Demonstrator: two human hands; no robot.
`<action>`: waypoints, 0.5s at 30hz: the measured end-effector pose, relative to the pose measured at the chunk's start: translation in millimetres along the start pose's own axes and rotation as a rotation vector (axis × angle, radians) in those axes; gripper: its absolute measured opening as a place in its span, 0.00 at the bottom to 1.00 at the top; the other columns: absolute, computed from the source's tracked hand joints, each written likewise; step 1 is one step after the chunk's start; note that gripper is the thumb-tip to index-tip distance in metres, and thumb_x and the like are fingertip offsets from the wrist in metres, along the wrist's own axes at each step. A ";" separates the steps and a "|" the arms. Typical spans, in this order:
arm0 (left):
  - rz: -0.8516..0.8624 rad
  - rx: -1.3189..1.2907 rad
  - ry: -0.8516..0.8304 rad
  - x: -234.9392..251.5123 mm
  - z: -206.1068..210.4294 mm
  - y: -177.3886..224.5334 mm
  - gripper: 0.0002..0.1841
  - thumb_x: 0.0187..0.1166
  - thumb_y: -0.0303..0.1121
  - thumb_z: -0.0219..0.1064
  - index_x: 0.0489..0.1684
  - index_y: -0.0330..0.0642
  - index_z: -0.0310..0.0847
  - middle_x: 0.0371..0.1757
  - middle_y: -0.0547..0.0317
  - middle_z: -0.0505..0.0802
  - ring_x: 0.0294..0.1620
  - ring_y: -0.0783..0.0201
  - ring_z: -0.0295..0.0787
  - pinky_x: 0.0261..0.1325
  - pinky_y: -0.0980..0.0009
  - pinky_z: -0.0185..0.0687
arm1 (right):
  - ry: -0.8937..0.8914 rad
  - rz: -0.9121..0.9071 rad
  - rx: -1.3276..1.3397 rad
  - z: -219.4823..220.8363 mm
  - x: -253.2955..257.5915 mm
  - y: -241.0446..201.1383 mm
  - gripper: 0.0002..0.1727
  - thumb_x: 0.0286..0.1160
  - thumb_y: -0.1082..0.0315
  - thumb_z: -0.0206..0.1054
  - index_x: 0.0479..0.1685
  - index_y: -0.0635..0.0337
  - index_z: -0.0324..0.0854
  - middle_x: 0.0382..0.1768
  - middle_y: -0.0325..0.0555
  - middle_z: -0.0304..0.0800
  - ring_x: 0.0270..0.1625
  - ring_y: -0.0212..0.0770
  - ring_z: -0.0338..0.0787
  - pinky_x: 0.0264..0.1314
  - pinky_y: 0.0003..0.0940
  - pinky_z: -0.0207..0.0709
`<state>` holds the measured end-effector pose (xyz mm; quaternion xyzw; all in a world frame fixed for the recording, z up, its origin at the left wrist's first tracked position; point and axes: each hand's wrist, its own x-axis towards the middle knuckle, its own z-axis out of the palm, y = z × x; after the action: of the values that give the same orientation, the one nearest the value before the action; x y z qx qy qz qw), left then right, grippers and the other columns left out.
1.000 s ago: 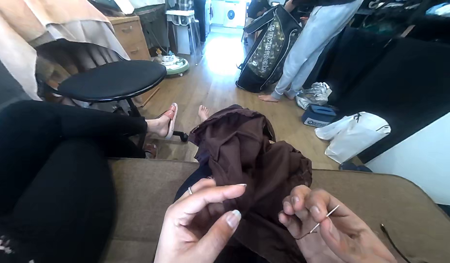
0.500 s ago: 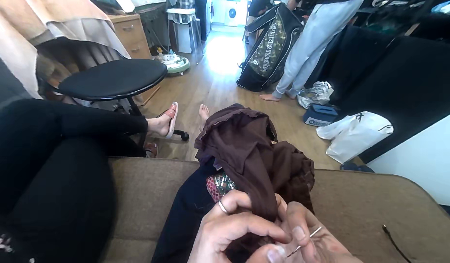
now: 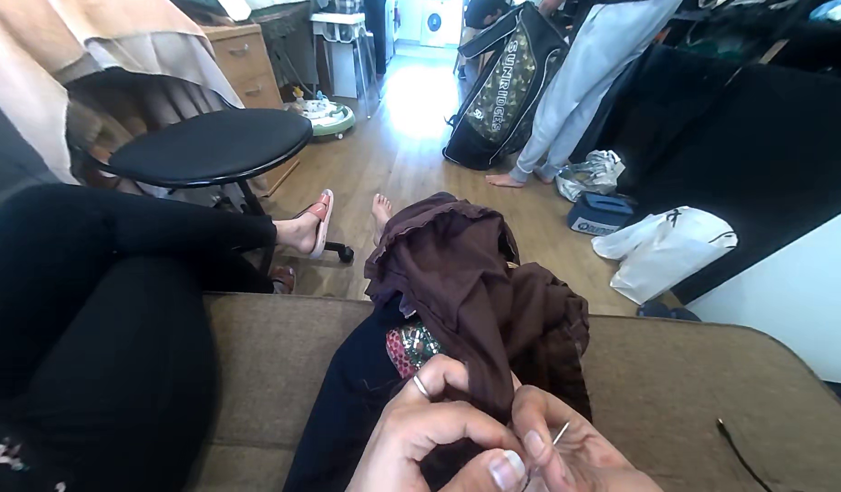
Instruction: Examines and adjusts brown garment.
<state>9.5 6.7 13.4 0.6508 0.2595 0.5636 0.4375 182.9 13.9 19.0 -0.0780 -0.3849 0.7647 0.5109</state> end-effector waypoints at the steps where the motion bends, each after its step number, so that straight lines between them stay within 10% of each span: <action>1: -0.003 -0.001 0.000 0.0 -0.1 -0.3 0.12 0.85 0.35 0.66 0.38 0.37 0.92 0.53 0.60 0.85 0.59 0.82 0.77 0.63 0.86 0.74 | -0.001 0.003 0.001 -0.1 0.0 0.0 0.06 0.81 0.69 0.67 0.45 0.52 0.91 0.47 0.30 0.88 0.55 0.24 0.85 0.62 0.23 0.79; 15: 0.002 -0.064 -0.021 -0.3 -1.8 -4.6 0.10 0.82 0.35 0.70 0.39 0.37 0.91 0.54 0.62 0.84 0.58 0.82 0.79 0.61 0.85 0.78 | -0.003 0.012 -0.005 -2.4 0.1 1.1 0.07 0.81 0.70 0.66 0.45 0.52 0.91 0.47 0.30 0.88 0.54 0.24 0.85 0.62 0.23 0.78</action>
<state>8.4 9.1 9.3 0.6427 0.2360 0.5653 0.4601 183.3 14.9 16.7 -0.0804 -0.3869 0.7670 0.5055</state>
